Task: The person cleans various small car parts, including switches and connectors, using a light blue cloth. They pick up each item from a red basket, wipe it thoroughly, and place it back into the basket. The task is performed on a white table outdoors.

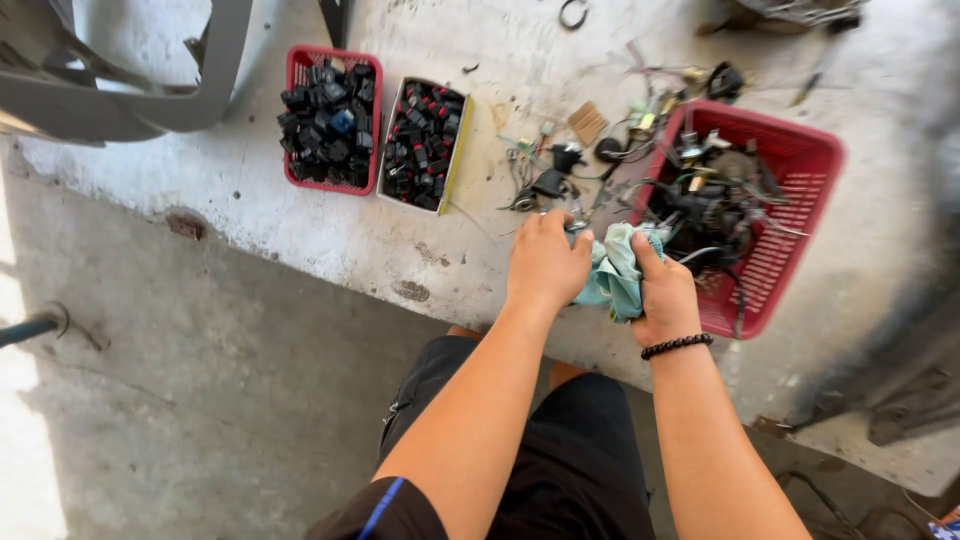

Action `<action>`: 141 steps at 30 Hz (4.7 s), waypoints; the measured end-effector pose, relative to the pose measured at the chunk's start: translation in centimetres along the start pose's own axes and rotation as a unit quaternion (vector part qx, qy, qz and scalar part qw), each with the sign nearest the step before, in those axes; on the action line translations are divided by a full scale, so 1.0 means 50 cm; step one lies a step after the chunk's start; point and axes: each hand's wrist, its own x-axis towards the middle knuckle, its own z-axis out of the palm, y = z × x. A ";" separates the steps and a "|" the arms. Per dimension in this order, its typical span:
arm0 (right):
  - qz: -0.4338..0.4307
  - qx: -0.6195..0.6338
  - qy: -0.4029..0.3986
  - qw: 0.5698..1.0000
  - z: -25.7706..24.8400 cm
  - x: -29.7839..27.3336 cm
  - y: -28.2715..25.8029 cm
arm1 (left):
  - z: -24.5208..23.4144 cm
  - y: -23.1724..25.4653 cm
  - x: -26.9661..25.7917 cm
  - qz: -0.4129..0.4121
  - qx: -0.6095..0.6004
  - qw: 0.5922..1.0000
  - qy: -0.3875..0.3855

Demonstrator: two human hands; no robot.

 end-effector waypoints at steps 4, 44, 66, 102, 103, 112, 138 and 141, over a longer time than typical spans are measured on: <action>0.008 -0.048 -0.023 0.999 0.053 0.129 0.102 | 0.057 -0.111 0.070 -0.070 0.036 0.996 -0.042; -0.483 -0.254 0.006 0.838 -0.099 -0.278 -0.236 | -0.172 0.239 -0.161 0.451 0.196 0.869 0.059; -0.355 0.177 -0.224 0.890 -0.067 -0.337 -0.255 | -0.263 0.255 -0.319 0.333 -0.132 0.934 0.002; -0.309 0.328 -0.225 0.864 -0.110 -0.304 -0.280 | -0.230 0.315 -0.340 0.341 -0.343 0.875 0.013; -0.311 0.329 -0.223 0.863 -0.098 -0.352 -0.296 | -0.229 0.314 -0.336 0.342 -0.342 0.875 0.010; -0.330 0.346 -0.254 0.841 -0.095 -0.424 -0.323 | -0.228 0.314 -0.332 0.310 -0.427 0.849 -0.015; -0.245 0.340 -0.297 0.858 -0.130 -0.404 -0.314 | -0.227 0.314 -0.382 0.357 -0.287 0.889 0.027; -0.272 0.302 -0.213 0.889 -0.144 -0.381 -0.321 | -0.231 0.308 -0.385 0.352 -0.273 0.895 -0.004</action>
